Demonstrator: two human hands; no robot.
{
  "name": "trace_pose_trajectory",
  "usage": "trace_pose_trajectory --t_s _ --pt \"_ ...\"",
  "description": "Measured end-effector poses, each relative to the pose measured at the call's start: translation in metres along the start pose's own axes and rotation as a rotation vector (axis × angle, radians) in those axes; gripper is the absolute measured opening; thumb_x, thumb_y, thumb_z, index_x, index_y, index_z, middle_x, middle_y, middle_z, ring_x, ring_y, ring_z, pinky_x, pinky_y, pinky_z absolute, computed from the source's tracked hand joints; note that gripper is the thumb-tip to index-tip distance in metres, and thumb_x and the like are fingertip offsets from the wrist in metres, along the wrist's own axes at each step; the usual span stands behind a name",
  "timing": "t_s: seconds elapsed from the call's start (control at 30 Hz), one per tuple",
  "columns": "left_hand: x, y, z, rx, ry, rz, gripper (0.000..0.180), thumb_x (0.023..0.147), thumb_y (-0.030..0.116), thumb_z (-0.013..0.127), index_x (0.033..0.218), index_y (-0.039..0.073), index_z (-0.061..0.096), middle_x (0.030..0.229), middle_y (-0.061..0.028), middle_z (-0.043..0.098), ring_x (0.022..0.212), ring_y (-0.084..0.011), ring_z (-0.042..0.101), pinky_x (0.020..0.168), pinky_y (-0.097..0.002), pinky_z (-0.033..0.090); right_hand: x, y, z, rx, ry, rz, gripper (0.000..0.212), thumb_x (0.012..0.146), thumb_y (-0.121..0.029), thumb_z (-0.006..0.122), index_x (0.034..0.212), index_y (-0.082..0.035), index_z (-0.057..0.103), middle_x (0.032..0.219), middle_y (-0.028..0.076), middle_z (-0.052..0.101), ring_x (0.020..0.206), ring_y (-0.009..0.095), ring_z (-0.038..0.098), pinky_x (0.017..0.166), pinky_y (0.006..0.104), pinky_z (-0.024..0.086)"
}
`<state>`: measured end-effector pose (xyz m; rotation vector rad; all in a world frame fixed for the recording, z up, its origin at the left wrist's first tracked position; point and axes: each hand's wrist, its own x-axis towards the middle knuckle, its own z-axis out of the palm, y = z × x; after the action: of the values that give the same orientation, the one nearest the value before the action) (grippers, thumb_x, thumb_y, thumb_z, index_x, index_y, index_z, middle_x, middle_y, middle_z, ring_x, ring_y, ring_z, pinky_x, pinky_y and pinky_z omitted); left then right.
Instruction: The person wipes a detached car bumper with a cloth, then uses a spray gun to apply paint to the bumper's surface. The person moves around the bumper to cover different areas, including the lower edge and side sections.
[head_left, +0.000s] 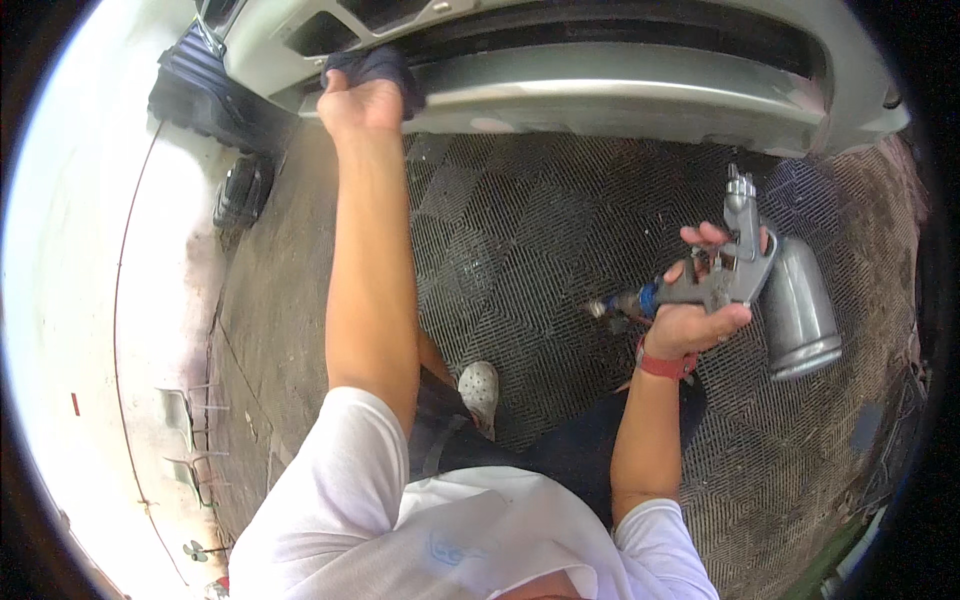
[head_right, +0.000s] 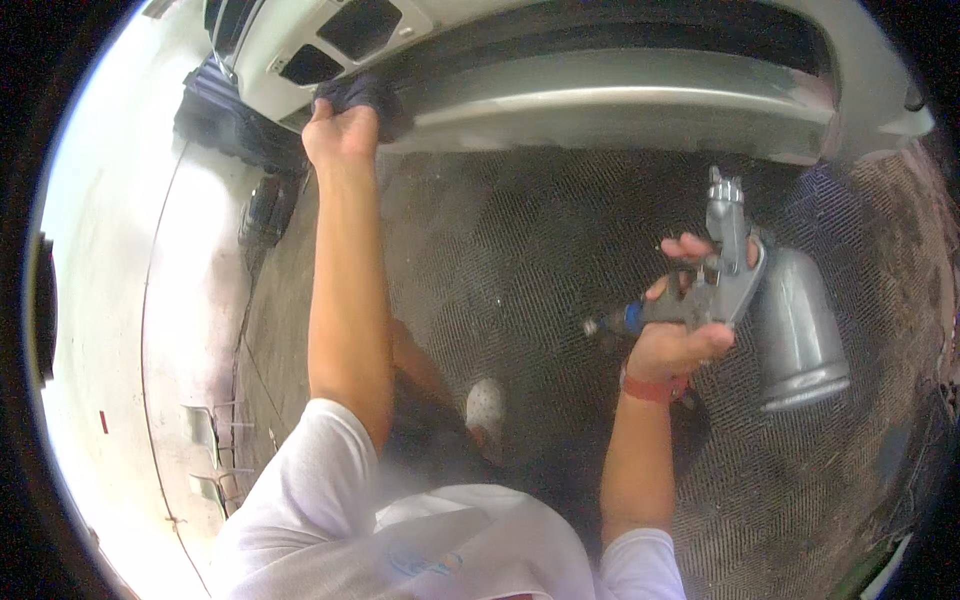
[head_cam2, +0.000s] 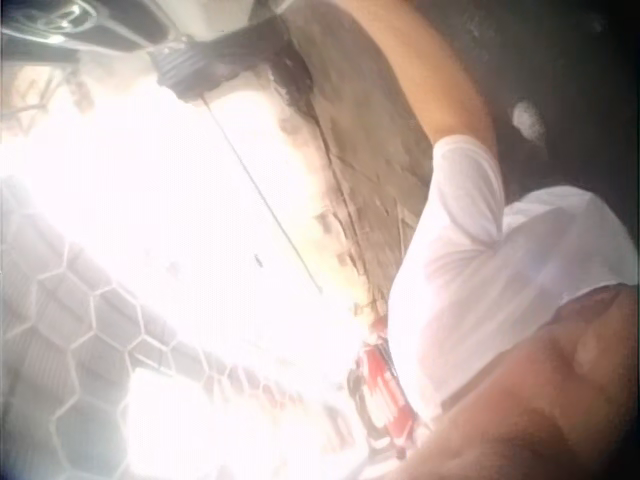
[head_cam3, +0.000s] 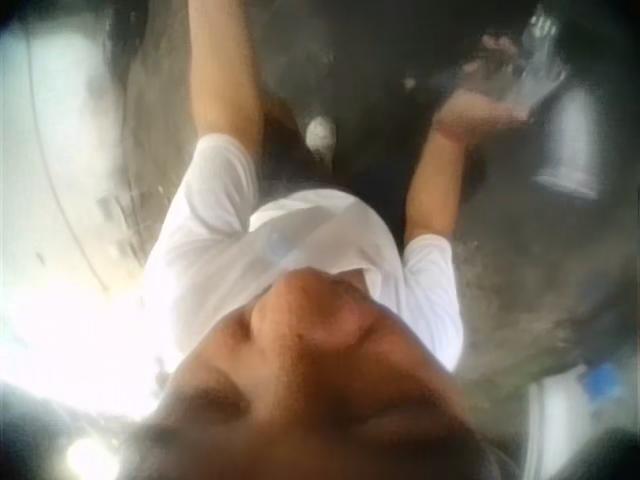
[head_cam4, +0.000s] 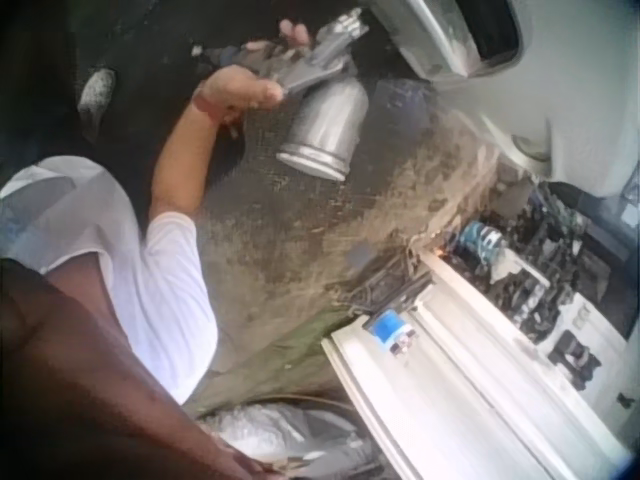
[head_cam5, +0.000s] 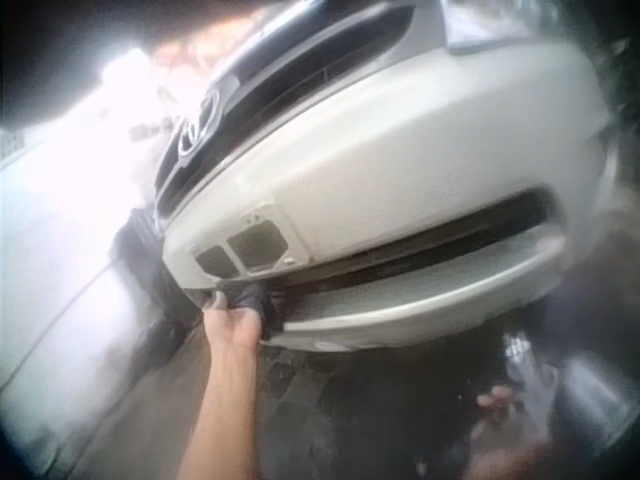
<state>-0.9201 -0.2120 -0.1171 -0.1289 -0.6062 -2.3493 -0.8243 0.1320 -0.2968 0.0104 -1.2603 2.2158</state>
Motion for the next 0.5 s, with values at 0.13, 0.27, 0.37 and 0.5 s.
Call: trace_pose_trajectory --t_s 0.13,0.27,0.37,0.5 --pt "-0.03 -0.034 0.039 0.107 0.04 0.012 0.051 0.123 0.03 0.031 0.151 -0.008 0.052 0.163 -0.0252 0.053 0.154 -0.0392 0.049 0.135 -0.0561 0.035 -0.008 -0.018 0.011 -0.031 -0.117 0.044 0.132 0.09 -0.102 0.038 0.166 0.006 0.035 0.122 0.018 0.071 0.103 0.023 0.074 0.057 0.0233 0.055" --pt "-0.009 -0.005 0.019 0.014 0.079 0.053 0.051 0.123 0.029 0.031 0.151 -0.01 0.05 0.165 -0.0239 0.051 0.154 -0.037 0.049 0.135 -0.0536 0.035 -0.053 -0.008 0.034 -0.089 -0.235 0.073 0.137 0.087 -0.105 0.037 0.167 0.006 0.034 0.121 0.016 0.071 0.101 0.022 0.073 0.055 0.0234 0.052" --pt "0.032 0.037 -0.012 0.0 0.1 0.055 0.055 0.123 0.031 0.031 0.154 -0.011 0.047 0.165 -0.0238 0.05 0.156 -0.0371 0.046 0.136 -0.0535 0.033 -0.079 0.007 0.049 -0.14 -0.298 0.119 0.138 0.084 -0.107 0.039 0.166 0.004 0.041 0.122 0.015 0.075 0.107 0.023 0.074 0.065 0.0272 0.053" --pt "0.078 0.08 -0.049 0.013 0.086 0.146 0.059 0.122 0.034 0.03 0.158 -0.012 0.042 0.171 -0.0245 0.043 0.161 -0.038 0.039 0.138 -0.0545 0.027 -0.099 0.026 0.062 -0.214 -0.304 0.155 0.138 0.083 -0.107 0.041 0.166 0.003 0.041 0.122 0.015 0.074 0.107 0.023 0.074 0.066 0.027 0.053"
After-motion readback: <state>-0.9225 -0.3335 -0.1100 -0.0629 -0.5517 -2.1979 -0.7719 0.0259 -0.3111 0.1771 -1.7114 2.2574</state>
